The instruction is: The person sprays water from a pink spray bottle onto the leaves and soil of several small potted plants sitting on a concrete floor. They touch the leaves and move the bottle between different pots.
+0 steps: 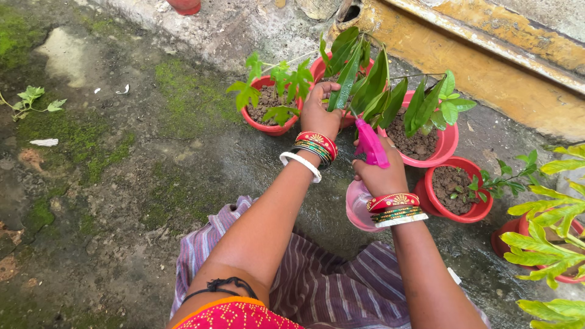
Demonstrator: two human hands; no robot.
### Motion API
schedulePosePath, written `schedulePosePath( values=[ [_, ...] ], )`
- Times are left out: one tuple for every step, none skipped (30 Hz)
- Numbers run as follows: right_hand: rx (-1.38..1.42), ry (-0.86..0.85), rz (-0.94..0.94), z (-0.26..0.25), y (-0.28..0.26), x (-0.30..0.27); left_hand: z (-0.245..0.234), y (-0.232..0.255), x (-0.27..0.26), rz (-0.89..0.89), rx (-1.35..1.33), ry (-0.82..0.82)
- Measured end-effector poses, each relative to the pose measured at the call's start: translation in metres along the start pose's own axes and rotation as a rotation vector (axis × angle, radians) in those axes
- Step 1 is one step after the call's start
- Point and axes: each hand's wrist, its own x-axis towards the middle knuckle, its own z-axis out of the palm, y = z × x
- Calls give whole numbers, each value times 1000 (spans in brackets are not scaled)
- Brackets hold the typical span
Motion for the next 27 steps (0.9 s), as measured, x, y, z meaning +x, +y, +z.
schedulePosePath(
  values=[
    [-26,2,-18,0,3,0,0,-2,0,-12,11,2],
    [-51,5,-36,0,8,1,1,-3,0,-24,22,3],
    [-77,8,-53,0,14,1,1,-4,0,-36,33,4],
    [-126,24,-159,0,21,2,2,-4,0,-39,12,-1],
    [-175,40,-265,-2,27,4,2,-4,1,-40,-10,-7],
    [-223,56,-371,-4,31,5,3,-3,1,-42,-31,-14],
    [-234,63,-374,-5,33,5,3,-1,1,1,28,-5],
    [-244,70,-377,-7,33,5,0,1,-1,45,88,4],
    [-254,77,-379,-9,30,3,-2,4,-3,87,148,13],
    [-179,59,-246,-10,26,2,-2,9,-4,122,230,35],
    [-103,40,-113,-11,20,0,-2,14,-6,157,314,57],
    [-26,19,19,-12,15,-1,-2,20,-9,192,397,79],
    [-34,23,7,-14,11,-2,-1,25,-11,167,443,61],
    [-42,27,-4,-16,8,-2,0,29,-13,142,489,44],
    [-50,30,-14,-18,6,-3,1,31,-15,116,535,26],
    [-79,31,-36,-20,5,-4,4,32,-16,140,537,39],
    [-109,32,-57,-22,5,-5,7,30,-16,163,538,52],
    [-139,32,-78,-24,5,-5,10,28,-15,187,539,66],
    [-133,31,-79,-26,6,-5,12,24,-14,96,469,11],
    [-126,29,-79,-27,7,-5,13,19,-13,6,399,-44],
    [-118,27,-81,-27,9,-5,15,15,-11,-83,329,-98],
    [-136,38,-137,-28,11,-5,17,10,-10,-155,305,-113],
    [-154,48,-195,-29,12,-5,18,6,-8,-226,281,-127],
    [-171,57,-252,-29,14,-4,19,3,-8,-297,258,-141],
    [-167,50,-208,-29,15,-4,18,0,-8,-251,196,-150],
    [-163,42,-164,-30,17,-3,15,-3,-8,-204,134,-159],
    [-159,34,-121,-30,18,-2,13,-5,-7,-158,71,-169]
  ],
)
